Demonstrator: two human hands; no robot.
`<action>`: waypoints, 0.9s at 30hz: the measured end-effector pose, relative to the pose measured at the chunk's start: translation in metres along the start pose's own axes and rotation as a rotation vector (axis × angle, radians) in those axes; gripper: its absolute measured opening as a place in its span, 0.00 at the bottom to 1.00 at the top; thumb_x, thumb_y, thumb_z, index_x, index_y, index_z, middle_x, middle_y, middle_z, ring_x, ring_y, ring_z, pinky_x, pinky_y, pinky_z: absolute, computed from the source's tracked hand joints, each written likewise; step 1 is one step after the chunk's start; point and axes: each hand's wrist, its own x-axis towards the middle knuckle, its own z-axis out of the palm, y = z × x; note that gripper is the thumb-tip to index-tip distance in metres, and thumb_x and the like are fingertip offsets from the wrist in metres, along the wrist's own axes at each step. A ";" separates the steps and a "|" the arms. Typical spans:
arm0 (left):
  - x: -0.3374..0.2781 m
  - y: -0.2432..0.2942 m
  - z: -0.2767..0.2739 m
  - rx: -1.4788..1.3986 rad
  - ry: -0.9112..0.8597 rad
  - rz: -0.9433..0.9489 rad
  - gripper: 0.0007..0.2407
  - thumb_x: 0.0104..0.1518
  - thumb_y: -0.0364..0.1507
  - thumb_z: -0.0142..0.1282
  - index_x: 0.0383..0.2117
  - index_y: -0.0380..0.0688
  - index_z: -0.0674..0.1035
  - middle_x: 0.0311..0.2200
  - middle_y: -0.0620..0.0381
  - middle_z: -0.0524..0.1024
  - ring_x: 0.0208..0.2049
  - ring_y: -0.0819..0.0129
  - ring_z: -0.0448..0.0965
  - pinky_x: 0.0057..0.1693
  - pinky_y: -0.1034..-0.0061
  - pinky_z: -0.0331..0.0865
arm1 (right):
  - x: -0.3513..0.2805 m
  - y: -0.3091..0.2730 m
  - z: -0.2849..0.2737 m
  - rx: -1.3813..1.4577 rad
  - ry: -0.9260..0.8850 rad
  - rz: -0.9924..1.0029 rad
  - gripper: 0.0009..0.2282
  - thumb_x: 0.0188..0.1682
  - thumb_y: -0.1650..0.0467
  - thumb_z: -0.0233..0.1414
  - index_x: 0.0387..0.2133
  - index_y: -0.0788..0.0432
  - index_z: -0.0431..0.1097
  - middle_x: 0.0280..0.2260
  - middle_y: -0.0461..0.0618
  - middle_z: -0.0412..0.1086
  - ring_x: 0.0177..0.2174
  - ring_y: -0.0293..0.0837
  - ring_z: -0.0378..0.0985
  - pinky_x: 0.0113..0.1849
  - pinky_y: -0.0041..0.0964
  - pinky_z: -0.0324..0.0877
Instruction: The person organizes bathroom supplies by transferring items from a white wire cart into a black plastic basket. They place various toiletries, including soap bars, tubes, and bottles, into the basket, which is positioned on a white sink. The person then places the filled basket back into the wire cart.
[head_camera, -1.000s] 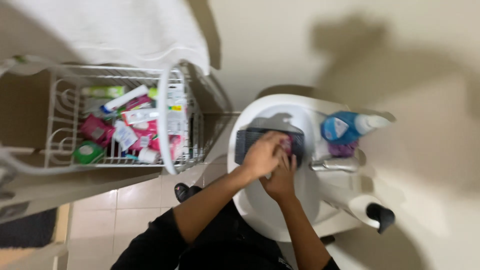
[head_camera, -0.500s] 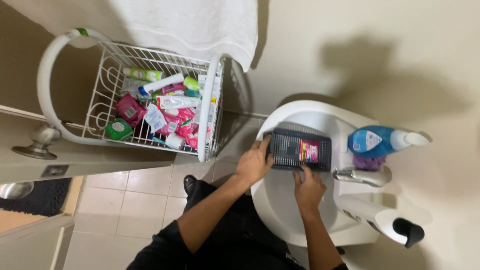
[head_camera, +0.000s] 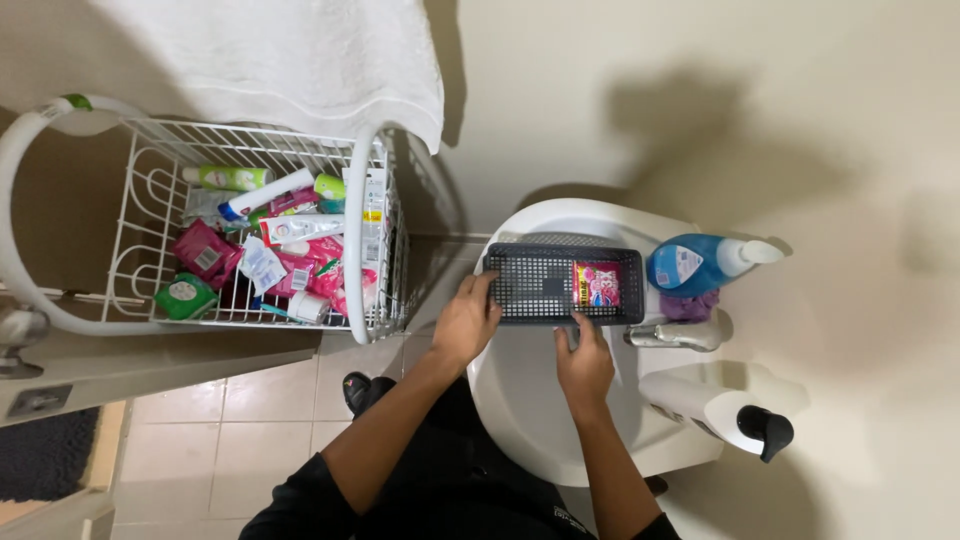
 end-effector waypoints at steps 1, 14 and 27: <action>0.000 0.000 0.000 -0.002 -0.002 0.001 0.20 0.55 0.26 0.53 0.56 0.44 0.70 0.49 0.41 0.73 0.40 0.42 0.80 0.49 0.55 0.74 | 0.000 0.003 0.003 -0.002 0.000 0.002 0.17 0.47 0.63 0.59 0.48 0.55 0.74 0.38 0.59 0.76 0.38 0.60 0.79 0.38 0.53 0.72; -0.001 0.005 -0.010 -0.014 0.059 -0.002 0.16 0.61 0.27 0.49 0.56 0.47 0.73 0.49 0.44 0.73 0.43 0.43 0.78 0.50 0.54 0.72 | 0.009 0.004 -0.003 0.070 -0.238 0.192 0.39 0.48 0.60 0.57 0.70 0.51 0.43 0.40 0.63 0.77 0.31 0.58 0.83 0.36 0.52 0.76; -0.002 0.012 -0.002 0.074 -0.029 -0.037 0.16 0.62 0.30 0.49 0.56 0.55 0.75 0.53 0.45 0.73 0.41 0.43 0.80 0.50 0.55 0.75 | -0.007 0.037 0.024 0.224 -0.178 0.161 0.20 0.50 0.59 0.57 0.53 0.54 0.72 0.34 0.62 0.79 0.34 0.53 0.84 0.39 0.47 0.76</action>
